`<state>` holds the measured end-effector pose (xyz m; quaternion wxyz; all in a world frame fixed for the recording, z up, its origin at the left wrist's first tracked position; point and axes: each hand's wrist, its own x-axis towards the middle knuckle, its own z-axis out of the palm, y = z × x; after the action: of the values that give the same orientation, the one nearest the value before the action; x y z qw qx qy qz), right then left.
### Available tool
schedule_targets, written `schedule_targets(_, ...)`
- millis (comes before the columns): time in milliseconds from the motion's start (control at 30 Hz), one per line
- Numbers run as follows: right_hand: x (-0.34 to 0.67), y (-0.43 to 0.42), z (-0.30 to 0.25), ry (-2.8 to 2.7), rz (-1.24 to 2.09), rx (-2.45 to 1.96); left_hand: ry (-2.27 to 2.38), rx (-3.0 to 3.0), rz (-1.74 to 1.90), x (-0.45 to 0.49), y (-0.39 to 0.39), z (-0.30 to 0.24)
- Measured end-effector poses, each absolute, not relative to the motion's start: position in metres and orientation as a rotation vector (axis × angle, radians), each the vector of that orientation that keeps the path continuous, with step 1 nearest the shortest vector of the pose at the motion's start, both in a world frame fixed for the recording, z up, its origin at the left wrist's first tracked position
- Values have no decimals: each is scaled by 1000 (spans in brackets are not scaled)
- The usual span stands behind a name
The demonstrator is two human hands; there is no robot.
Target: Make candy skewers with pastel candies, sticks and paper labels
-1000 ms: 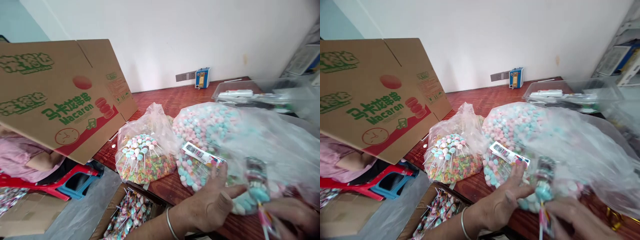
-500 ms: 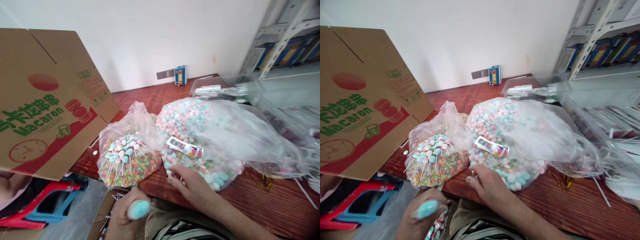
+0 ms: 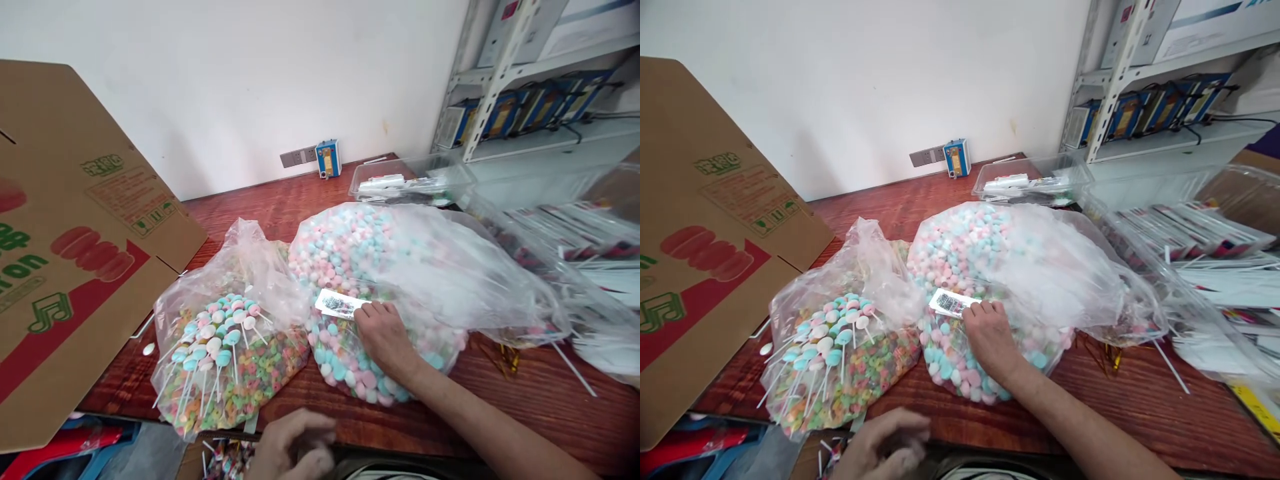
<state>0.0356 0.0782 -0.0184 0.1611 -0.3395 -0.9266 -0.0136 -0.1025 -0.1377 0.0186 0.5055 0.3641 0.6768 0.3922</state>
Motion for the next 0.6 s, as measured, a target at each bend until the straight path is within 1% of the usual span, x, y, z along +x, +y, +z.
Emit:
schedule_targets(133,47,78,-14,-2500,51,-938,1209,519,1182,-63,-60,7)
schedule_targets(233,64,71,-9,-2350,123,-682,948,233,1370,-43,-21,-5)
schedule_targets(333,84,58,-5,-2340,86,-417,863,53,1516,-37,-4,-8)
schedule_targets(400,96,48,-6,-2308,152,-411,904,-6,1542,-37,0,-6)
schedule_targets(500,105,38,-10,-2058,523,-739,974,-44,1596,-37,0,0)
schedule_targets(600,102,34,-12,-1657,1071,-1006,990,-48,1685,-31,0,6)
